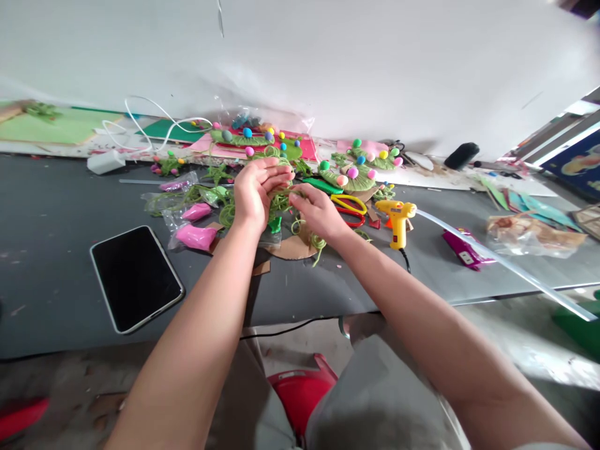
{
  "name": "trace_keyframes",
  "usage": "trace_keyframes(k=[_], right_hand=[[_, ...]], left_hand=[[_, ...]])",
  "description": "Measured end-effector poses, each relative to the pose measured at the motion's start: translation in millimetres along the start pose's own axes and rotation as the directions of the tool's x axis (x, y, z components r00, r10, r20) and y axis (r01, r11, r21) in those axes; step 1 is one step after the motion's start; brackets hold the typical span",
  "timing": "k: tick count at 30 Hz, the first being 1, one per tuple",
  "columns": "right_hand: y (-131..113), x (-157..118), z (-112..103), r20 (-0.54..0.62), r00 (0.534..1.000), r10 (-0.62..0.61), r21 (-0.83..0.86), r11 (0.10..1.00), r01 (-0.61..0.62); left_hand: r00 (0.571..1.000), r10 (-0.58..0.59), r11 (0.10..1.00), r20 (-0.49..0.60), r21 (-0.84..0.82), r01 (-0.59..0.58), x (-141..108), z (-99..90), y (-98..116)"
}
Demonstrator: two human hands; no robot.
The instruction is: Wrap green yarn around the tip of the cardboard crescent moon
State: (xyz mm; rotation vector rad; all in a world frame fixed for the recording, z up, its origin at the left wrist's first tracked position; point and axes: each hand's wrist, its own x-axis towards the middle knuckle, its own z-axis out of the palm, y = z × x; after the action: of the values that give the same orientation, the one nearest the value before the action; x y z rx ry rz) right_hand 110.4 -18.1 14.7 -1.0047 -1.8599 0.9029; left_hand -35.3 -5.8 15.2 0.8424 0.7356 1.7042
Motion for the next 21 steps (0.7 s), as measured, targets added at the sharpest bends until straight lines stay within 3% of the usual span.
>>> trace_keyframes(k=[3, 5, 8, 14, 17, 21], right_hand=[[-5.8, -1.5, -15.1, 0.007, 0.99, 0.138, 0.29, 0.948, -0.134], [-12.6, -4.3, -30.3, -0.049, 0.978, 0.201, 0.376, 0.911, -0.168], [-22.4, -12.0, -58.9, -0.169, 0.953, 0.252, 0.364, 0.914, -0.177], [-29.2, -28.4, -106.8, -0.316, 0.933, 0.171, 0.262, 0.961, -0.087], [-31.4, -29.2, -109.7, -0.352, 0.925, 0.141, 0.246, 0.968, -0.054], [-31.8, -26.1, -87.5, -0.3, 0.936, 0.185, 0.208, 0.97, -0.125]], left_hand=[[0.998, 0.034, 0.999, -0.061, -0.008, -0.034, 4.8, -4.7, 2.4], [0.992, 0.062, 0.998, -0.111, -0.012, -0.064, 8.5, -8.7, 3.6], [0.982, 0.11, 0.994, -0.151, 0.007, -0.11, 13.3, -13.9, 2.7], [0.973, 0.172, 0.983, -0.153, 0.087, -0.16, 18.8, -17.4, -4.4], [0.973, 0.174, 0.983, -0.15, 0.077, -0.164, 18.0, -16.4, -4.8], [0.98, 0.157, 0.988, -0.12, 0.026, -0.155, 13.3, -12.4, -3.6]])
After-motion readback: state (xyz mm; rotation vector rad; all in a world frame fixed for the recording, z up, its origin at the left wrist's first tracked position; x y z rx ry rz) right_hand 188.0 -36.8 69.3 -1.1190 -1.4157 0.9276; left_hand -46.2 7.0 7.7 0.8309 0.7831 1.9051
